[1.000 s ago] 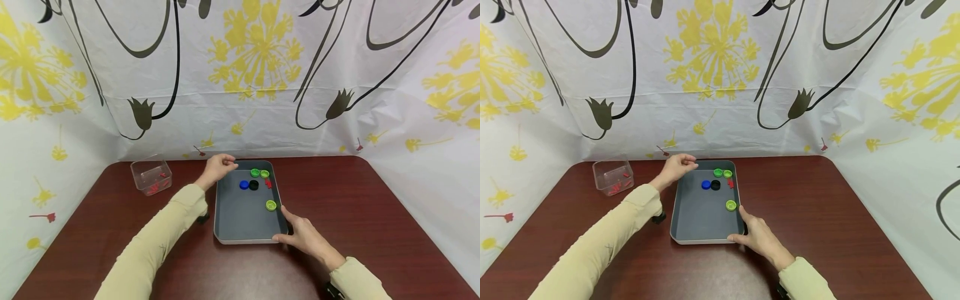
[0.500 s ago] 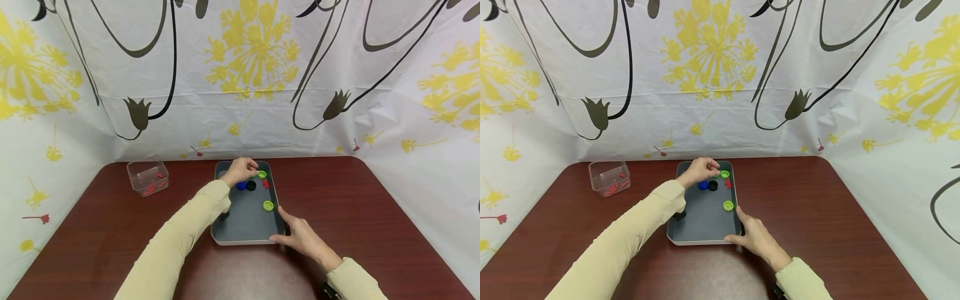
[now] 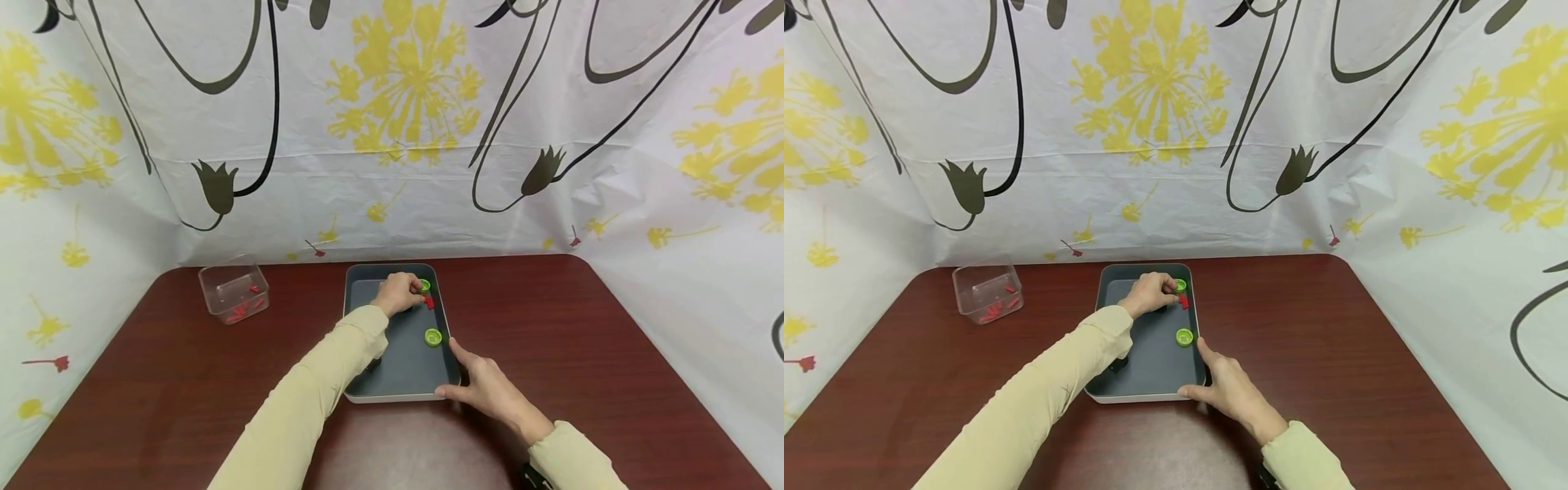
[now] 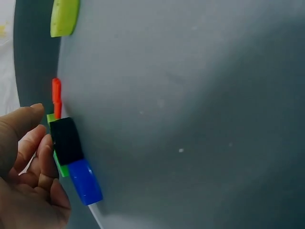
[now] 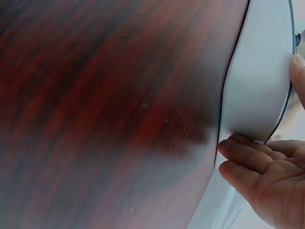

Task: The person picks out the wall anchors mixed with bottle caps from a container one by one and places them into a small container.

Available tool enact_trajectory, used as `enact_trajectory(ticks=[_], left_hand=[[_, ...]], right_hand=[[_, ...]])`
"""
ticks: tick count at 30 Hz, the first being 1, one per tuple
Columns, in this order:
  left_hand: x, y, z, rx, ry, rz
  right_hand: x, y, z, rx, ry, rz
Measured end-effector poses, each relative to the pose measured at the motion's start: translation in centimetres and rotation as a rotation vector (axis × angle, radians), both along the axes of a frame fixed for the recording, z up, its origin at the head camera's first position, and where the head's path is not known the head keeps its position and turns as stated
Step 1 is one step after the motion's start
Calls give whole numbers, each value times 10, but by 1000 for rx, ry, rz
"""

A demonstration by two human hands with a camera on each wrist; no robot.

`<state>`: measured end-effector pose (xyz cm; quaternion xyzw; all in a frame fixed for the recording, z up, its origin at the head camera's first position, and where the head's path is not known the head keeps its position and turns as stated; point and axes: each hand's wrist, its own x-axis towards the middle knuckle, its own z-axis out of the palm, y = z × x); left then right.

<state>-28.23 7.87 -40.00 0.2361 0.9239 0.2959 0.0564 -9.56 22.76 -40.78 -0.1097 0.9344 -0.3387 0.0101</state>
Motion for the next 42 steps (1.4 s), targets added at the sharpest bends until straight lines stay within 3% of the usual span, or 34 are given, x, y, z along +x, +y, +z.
enact_trajectory(ticks=[9, 16, 31, 42], left_hand=[[1, 3, -7, -38, 18, 42], [3, 7, -12, -70, 79, 62], [5, 11, -16, -102, 121, 54], [5, 14, -19, -120, 142, 60]], right_hand=[[0, 0, 0, 11, 25, -9], [0, -1, 0, 11, 29, -14], [0, -2, 0, -6, -9, -9], [2, 0, 0, -1, 15, 7]])
